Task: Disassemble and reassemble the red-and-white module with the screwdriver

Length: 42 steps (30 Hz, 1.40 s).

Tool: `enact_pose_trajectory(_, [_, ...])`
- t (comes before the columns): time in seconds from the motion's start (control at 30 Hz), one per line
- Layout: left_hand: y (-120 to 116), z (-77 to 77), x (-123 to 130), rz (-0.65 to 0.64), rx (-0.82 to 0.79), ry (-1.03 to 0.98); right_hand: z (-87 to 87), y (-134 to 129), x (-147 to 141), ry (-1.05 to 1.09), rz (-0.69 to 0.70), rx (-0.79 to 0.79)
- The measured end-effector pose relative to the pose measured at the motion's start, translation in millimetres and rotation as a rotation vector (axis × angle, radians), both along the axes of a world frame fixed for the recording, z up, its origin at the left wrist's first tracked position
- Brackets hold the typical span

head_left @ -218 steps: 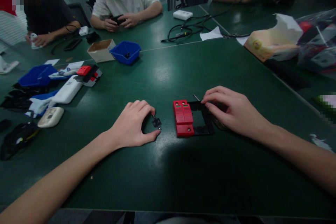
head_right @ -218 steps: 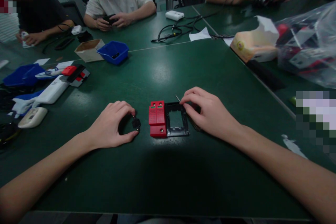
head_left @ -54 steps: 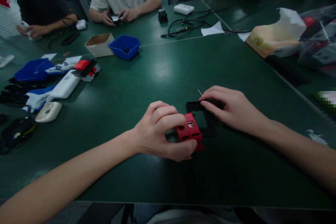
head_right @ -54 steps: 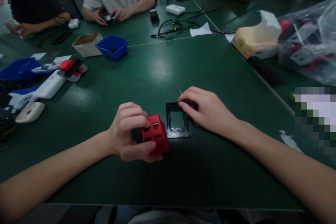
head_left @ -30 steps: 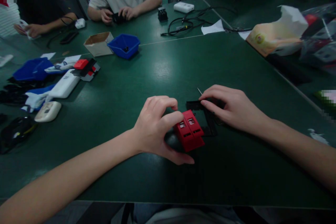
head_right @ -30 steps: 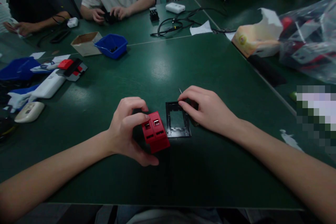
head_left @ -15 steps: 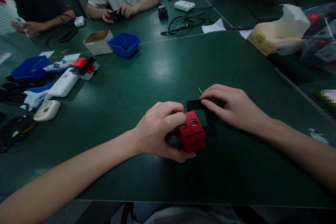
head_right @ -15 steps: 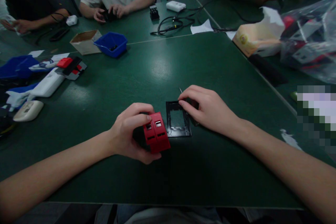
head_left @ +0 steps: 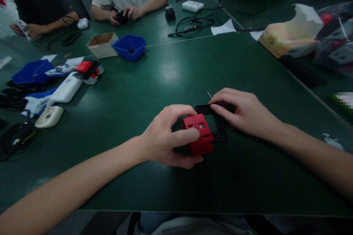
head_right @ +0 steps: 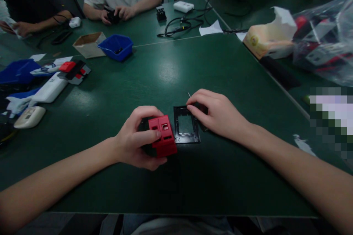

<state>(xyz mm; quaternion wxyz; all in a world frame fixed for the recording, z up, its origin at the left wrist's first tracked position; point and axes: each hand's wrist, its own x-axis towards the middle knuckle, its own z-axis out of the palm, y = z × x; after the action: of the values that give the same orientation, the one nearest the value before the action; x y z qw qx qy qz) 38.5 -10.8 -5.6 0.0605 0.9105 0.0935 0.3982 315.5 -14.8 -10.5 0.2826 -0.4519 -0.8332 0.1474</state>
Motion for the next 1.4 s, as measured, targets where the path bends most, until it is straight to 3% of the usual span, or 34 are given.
enact_pose_trajectory(0.37, [-2.2,-1.6,0.5,-0.106,-0.030,-0.001,-1.2,0.1,0.4,0.012,-0.014,-0.020])
enact_pose_trajectory(0.9, [7.3,-4.8,-0.6,0.132,-0.029,0.127,-1.1,0.2,0.2,-0.022,-0.008,-0.040])
enact_pose_trajectory(1.4, [8.3,-5.6,-2.4,0.190,-0.014,0.172,-1.7,1.2,1.8,-0.053,-0.003,-0.049])
